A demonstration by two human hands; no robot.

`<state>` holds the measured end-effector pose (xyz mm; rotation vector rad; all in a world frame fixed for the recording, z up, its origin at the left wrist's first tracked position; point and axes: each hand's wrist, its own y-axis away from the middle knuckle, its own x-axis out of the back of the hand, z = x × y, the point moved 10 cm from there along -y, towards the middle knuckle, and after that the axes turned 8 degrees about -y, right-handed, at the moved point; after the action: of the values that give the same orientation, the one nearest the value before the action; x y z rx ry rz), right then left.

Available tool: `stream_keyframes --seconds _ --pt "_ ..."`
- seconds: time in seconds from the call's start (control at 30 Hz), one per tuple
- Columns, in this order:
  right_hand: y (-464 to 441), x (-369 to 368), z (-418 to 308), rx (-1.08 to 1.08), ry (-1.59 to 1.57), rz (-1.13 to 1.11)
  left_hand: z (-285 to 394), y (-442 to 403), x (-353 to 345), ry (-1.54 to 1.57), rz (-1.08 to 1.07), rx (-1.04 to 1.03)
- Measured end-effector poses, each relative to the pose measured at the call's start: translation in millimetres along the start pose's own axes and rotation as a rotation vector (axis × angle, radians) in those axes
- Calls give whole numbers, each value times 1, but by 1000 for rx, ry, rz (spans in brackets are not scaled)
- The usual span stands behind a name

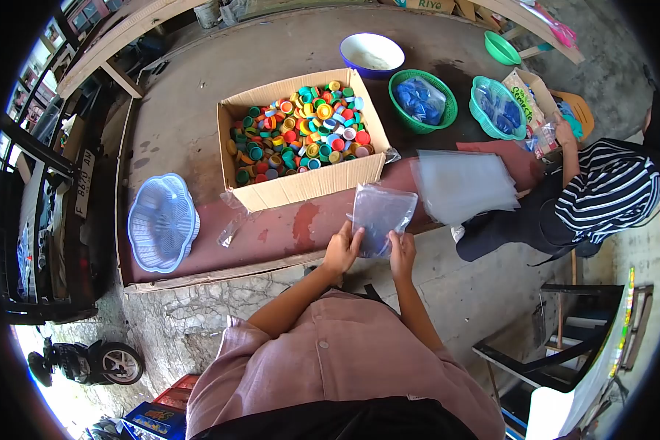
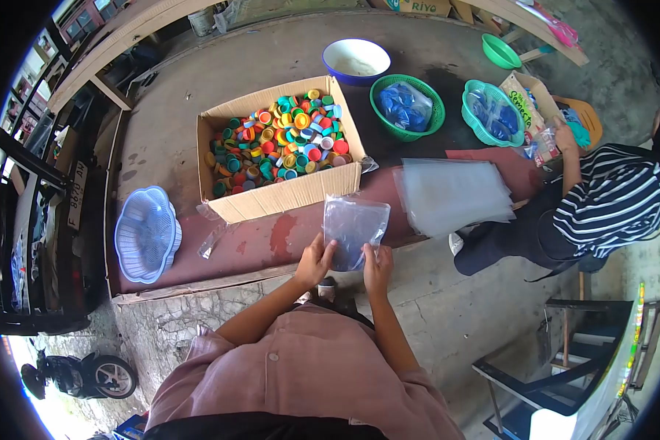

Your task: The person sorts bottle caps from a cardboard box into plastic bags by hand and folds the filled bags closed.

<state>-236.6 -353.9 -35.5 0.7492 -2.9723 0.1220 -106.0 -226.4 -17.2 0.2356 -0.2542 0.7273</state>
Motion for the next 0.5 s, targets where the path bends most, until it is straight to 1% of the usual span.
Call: stream_keyframes --seconds 0.03,0.07,0.1,0.17,0.2,0.27,0.3,0.33,0.37,0.4,0.43,0.5 --pt "2 -1 4 -1 0 3 -5 -1 2 -78 36 7" --pt "4 0 15 -81 10 22 -9 -3 5 -156 73 12" --pt "6 1 23 -160 20 41 -15 -4 3 -157 72 9" --pt "8 3 18 -149 -32 65 -19 -3 2 -183 98 -52" --pt "8 5 15 -138 -83 87 -13 -2 4 -183 95 -53" --pt "5 7 16 -153 -101 60 11 -3 9 -244 93 -156" --pt "1 6 16 -164 -120 30 12 -9 9 -244 88 -158" --pt "-2 7 8 -167 -119 37 19 -14 17 -174 142 -228" --pt "-4 3 5 -252 -184 -15 26 -17 24 -102 197 -296" --pt "-6 -4 0 -334 -250 -67 16 -25 23 12 123 -117" --pt "-7 -3 -10 -333 -250 -60 26 -25 28 12 117 -120" --pt "-12 -7 -40 -175 -296 -84 38 -27 33 -2 76 -101"
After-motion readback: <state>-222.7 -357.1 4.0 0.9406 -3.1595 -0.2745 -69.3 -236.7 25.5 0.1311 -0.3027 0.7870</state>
